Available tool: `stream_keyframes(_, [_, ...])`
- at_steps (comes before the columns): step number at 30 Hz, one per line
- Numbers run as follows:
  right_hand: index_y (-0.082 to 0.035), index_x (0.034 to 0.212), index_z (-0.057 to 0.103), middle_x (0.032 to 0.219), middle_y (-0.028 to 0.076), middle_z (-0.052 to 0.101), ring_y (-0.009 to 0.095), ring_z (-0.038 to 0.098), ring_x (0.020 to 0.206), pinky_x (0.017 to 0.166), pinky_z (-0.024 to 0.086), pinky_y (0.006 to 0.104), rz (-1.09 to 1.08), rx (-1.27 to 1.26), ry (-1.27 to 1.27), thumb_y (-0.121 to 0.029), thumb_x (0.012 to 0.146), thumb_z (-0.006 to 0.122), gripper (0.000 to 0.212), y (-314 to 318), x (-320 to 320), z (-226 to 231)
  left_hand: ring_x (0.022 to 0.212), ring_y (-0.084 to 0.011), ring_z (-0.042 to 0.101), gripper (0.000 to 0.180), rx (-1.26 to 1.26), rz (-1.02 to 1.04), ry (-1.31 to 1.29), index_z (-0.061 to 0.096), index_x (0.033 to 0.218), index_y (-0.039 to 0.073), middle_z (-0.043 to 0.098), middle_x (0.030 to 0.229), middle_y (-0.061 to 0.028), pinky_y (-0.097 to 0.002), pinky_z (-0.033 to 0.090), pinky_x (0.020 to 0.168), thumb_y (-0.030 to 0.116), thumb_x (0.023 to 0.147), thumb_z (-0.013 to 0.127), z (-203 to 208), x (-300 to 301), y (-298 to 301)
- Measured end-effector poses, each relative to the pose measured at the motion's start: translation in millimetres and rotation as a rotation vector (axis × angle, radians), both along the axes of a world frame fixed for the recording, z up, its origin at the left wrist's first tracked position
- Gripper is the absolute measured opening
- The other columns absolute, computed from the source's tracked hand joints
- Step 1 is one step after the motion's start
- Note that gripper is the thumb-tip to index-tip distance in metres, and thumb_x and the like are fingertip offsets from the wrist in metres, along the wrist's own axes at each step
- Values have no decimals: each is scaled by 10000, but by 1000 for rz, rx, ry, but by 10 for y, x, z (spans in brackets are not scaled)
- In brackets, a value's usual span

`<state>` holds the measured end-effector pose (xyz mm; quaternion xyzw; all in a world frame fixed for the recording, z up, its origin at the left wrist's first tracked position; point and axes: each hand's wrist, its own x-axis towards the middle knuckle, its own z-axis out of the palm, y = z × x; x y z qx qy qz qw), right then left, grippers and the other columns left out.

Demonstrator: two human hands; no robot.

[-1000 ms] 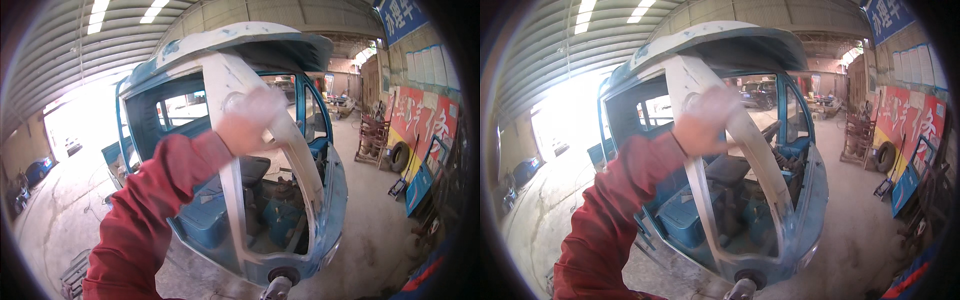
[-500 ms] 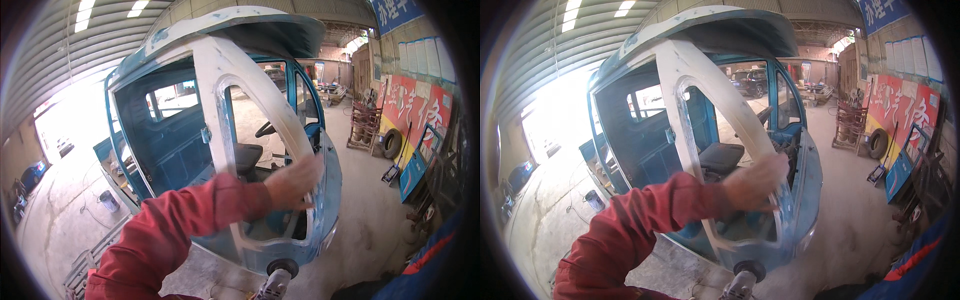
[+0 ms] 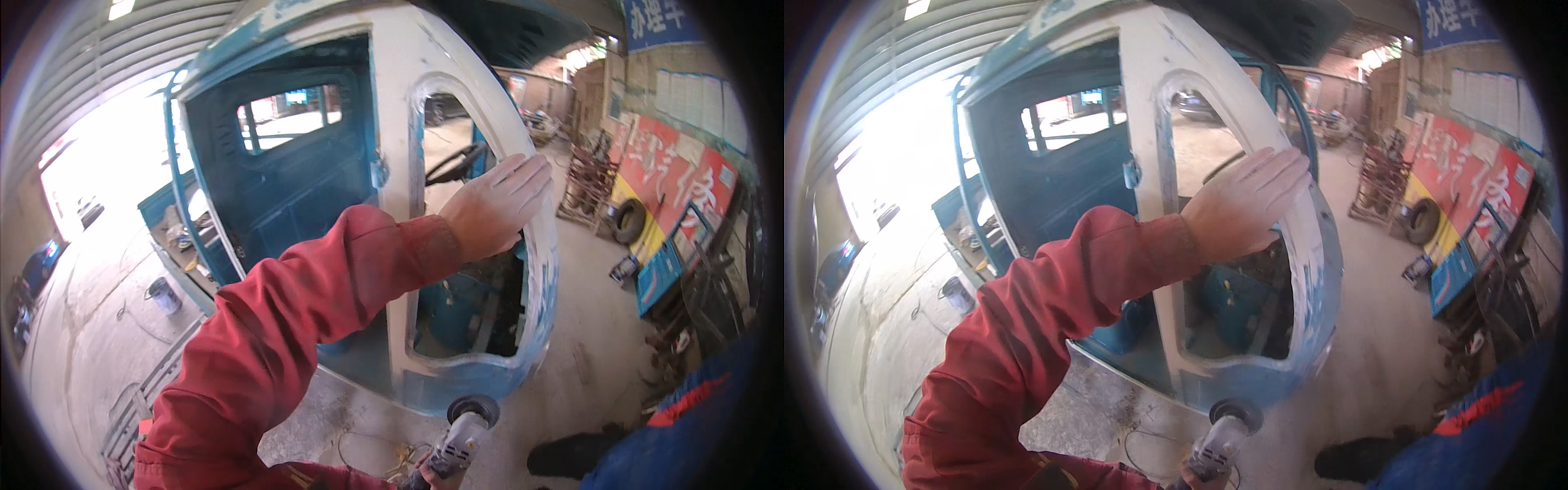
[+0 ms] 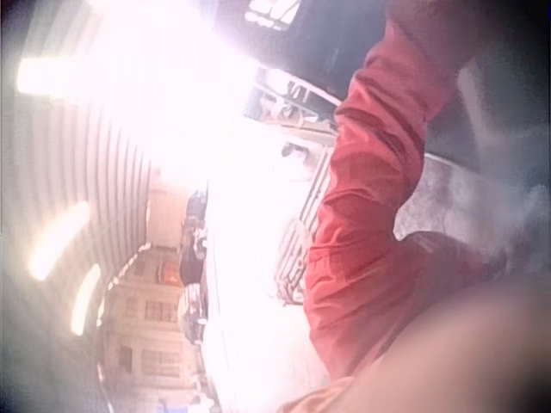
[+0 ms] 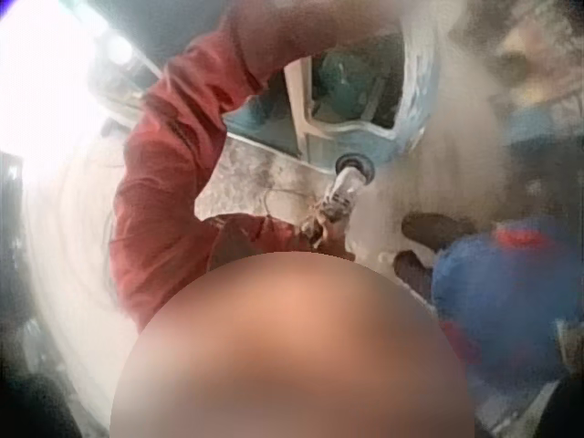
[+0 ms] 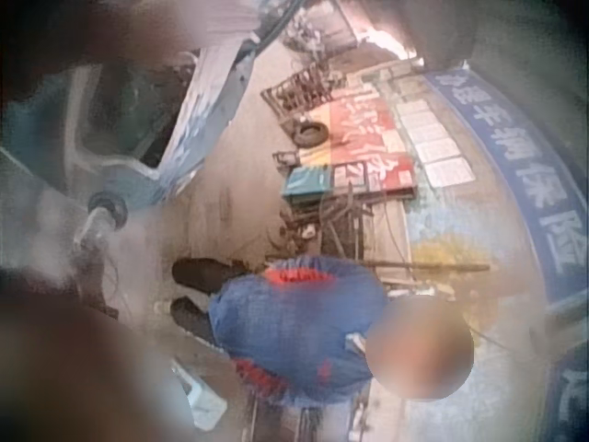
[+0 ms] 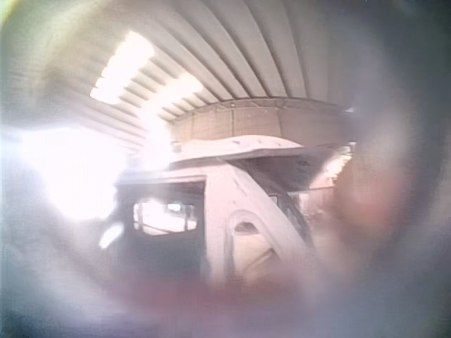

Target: The person uses an angle grinder with a sanding disc to sand the white-painted door frame of a teal three-wheeled vehicle. They pause to touch the surface, then change the sanding disc and continue sanding the lower door edge.

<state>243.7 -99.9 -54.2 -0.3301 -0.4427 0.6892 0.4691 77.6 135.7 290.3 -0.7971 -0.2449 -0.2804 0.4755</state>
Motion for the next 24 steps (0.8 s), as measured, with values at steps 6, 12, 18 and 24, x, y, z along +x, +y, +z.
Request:
stream_keyframes(6, [-14, 1242, 492, 970, 87, 594, 197, 605, 794, 702, 521, 336, -93, 3, -24, -214, 718, 784, 633, -421, -305, 36, 1322, -282, 479, 462, 63, -40, -12, 588, 1269, -28, 545, 1374, -181, -398, 351, 1140, 133, 838, 536, -681, 339, 128])
stream_keyframes(12, [-11, 1244, 487, 966, 91, 591, 201, 605, 784, 692, 522, 337, -201, 8, -67, -218, 715, 782, 640, -750, -770, -3, 1231, -281, 547, 419, -382, -214, -118, 629, 1168, -53, 598, 1294, -188, -375, 411, 1094, 138, 804, 547, -1652, 382, -80])
stream_keyframes(18, [-8, 1246, 483, 962, 96, 589, 205, 604, 773, 683, 524, 339, -214, 27, -128, -222, 712, 780, 647, -831, -1505, -53, 1271, -320, 535, 412, -634, -160, 169, 589, 1208, 7, 593, 1283, -188, -466, 361, 1130, 233, 864, 555, -2946, -1580, -890])
stream_keyframes(24, [-5, 1248, 478, 958, 100, 586, 209, 604, 763, 673, 525, 341, -122, 69, -164, -226, 710, 778, 654, -770, -2347, 38, 1078, -276, 603, 534, -1208, 247, -105, 525, 1353, 130, 578, 1263, -127, -421, 491, 926, 316, 863, 632, -4095, -3847, -2245])
